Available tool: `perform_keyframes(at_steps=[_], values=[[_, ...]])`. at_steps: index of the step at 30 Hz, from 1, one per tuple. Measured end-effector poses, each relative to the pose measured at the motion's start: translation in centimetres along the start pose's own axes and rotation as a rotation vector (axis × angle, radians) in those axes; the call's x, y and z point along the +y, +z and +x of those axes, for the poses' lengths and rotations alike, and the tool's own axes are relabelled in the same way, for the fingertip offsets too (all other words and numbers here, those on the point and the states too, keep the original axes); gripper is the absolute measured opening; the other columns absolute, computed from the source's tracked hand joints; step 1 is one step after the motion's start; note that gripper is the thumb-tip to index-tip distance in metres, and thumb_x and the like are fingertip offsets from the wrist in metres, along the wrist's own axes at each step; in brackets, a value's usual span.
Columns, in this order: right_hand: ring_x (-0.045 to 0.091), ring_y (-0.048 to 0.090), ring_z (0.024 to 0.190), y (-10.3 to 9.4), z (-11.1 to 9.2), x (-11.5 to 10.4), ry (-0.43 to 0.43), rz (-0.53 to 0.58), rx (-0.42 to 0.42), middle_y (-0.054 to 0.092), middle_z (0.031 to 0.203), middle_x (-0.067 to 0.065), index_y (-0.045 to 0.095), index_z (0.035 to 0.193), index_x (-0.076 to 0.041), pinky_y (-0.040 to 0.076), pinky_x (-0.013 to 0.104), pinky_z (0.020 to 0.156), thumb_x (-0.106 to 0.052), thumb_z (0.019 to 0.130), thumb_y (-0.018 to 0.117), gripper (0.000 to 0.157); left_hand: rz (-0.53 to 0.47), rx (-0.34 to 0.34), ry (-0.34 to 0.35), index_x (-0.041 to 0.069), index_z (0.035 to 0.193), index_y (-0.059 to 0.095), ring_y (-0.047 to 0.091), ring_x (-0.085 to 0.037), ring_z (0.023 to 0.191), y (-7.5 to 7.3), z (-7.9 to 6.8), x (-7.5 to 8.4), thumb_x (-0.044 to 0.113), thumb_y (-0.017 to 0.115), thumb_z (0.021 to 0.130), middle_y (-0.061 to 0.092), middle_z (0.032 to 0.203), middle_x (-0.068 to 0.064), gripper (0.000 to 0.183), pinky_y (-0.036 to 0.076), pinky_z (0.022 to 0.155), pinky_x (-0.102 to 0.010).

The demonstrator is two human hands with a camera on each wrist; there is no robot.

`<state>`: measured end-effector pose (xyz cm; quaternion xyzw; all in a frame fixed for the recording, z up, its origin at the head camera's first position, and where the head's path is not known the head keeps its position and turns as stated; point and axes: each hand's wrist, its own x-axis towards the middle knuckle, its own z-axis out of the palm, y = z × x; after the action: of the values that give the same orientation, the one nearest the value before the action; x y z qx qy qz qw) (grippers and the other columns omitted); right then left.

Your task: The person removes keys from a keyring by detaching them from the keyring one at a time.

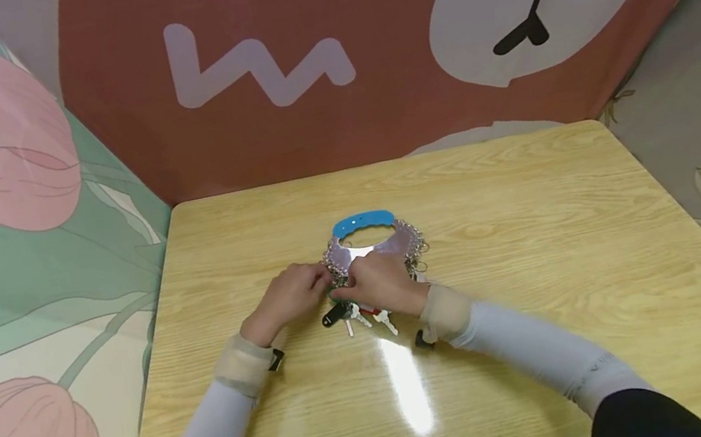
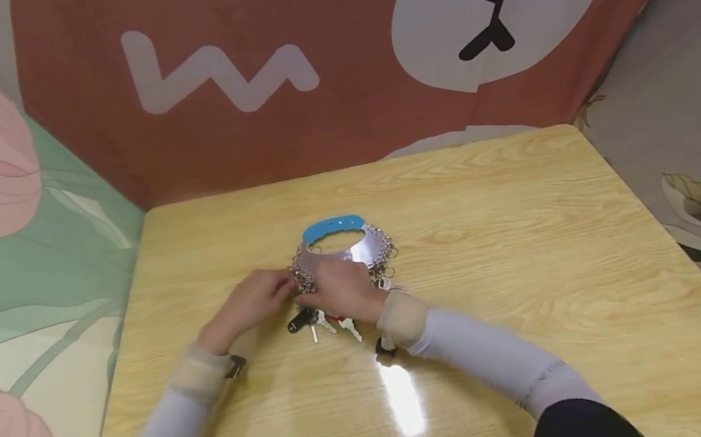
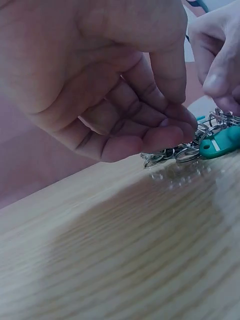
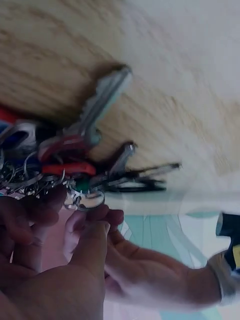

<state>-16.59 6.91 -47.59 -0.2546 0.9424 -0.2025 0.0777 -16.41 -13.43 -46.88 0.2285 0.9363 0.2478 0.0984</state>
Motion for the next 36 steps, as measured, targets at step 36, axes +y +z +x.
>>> perform_keyframes(at_steps=[36], values=[[0.012,0.067,0.071,-0.4,-0.7,2.4,0.088,0.524,0.17,0.074,0.081,0.002,0.07,0.083,-0.01,0.056,0.026,0.066,-0.016,0.091,0.085,0.018,-0.069,0.092,-0.006,0.008,0.092,0.072,0.055,-0.015,0.066,1.1,0.2,0.8,0.015,0.064,0.105,0.063,0.074,0.0,0.017,0.048,0.062,-0.032]])
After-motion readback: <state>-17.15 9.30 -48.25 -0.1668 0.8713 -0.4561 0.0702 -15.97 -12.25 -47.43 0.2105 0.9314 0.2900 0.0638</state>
